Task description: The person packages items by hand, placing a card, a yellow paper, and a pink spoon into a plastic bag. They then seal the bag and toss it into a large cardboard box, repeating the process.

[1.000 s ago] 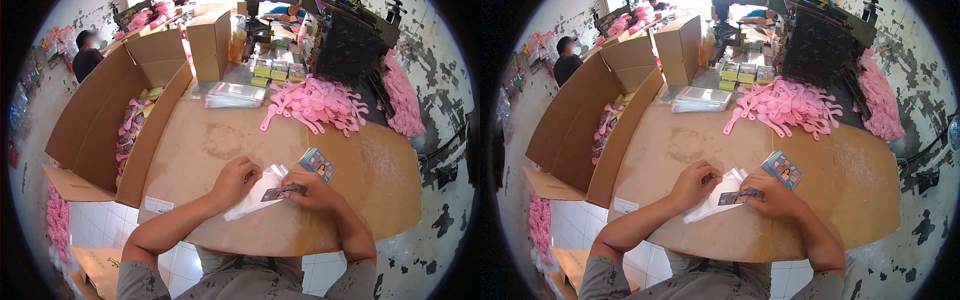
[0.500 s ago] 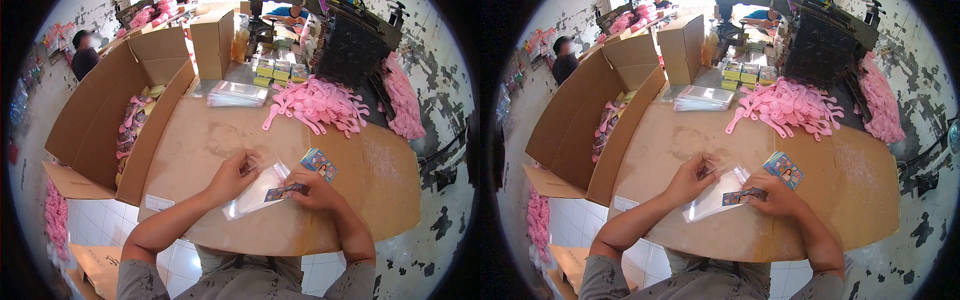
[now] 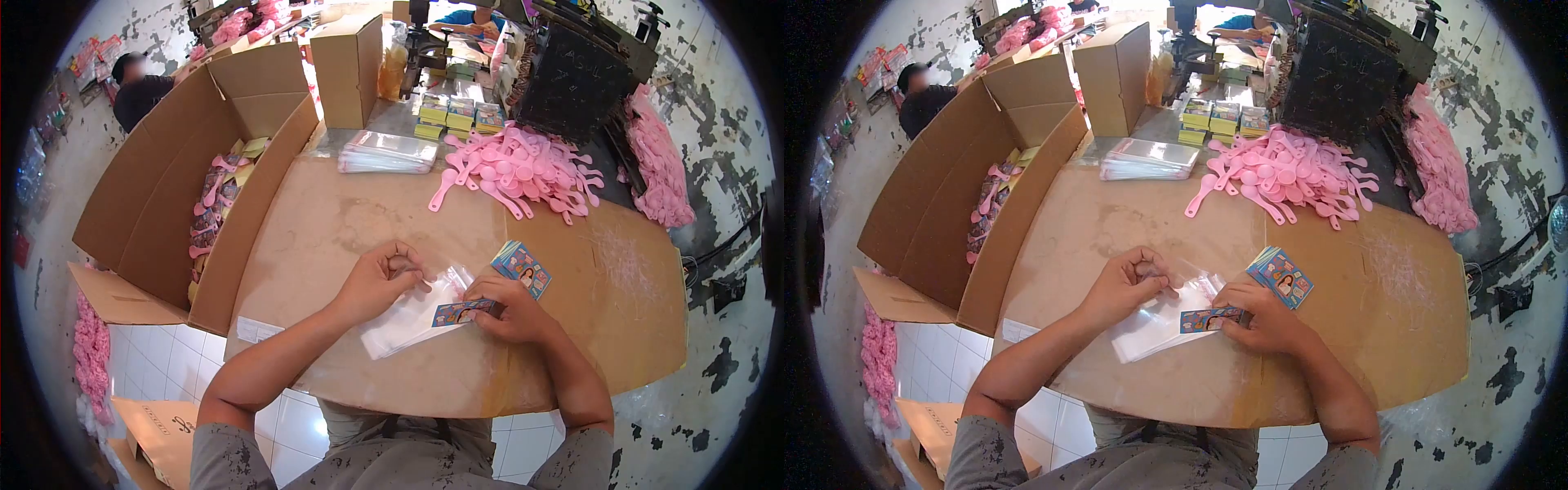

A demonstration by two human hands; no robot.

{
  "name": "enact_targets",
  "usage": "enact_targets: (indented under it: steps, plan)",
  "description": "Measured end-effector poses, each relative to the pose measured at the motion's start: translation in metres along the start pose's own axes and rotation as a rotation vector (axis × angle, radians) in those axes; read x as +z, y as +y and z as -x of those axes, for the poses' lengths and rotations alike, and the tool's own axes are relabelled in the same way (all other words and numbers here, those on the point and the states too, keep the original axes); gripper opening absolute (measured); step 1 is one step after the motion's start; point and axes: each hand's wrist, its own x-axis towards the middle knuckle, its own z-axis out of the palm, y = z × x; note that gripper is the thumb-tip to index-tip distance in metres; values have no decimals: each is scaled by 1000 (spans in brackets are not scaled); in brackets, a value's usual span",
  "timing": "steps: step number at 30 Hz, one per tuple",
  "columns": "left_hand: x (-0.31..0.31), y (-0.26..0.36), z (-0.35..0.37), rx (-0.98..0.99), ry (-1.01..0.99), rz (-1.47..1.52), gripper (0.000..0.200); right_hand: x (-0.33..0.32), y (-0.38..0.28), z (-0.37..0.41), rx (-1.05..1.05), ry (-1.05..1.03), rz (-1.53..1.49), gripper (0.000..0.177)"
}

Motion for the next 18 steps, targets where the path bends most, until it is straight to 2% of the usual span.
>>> enact_targets:
  steps: [5,8,11,14,17,18]
  plan:
    - [1,11,1,-29,43,62,24,2,1,1,22,2,-11,25]
    - [1,15,1,-56,48,52,27,2,1,2,20,21,-53,18]
    - [0,16,2,-28,45,68,28,0,5,10,185,154,-275,20]
    - [1,20,3,-10,42,55,29,3,-3,-1,229,607,-664,30]
    - [3,21,4,-23,22,36,31,2,13,-2,220,702,-536,40]
    - [4,17,4,-20,10,15,31,2,12,-2,240,667,-535,40]
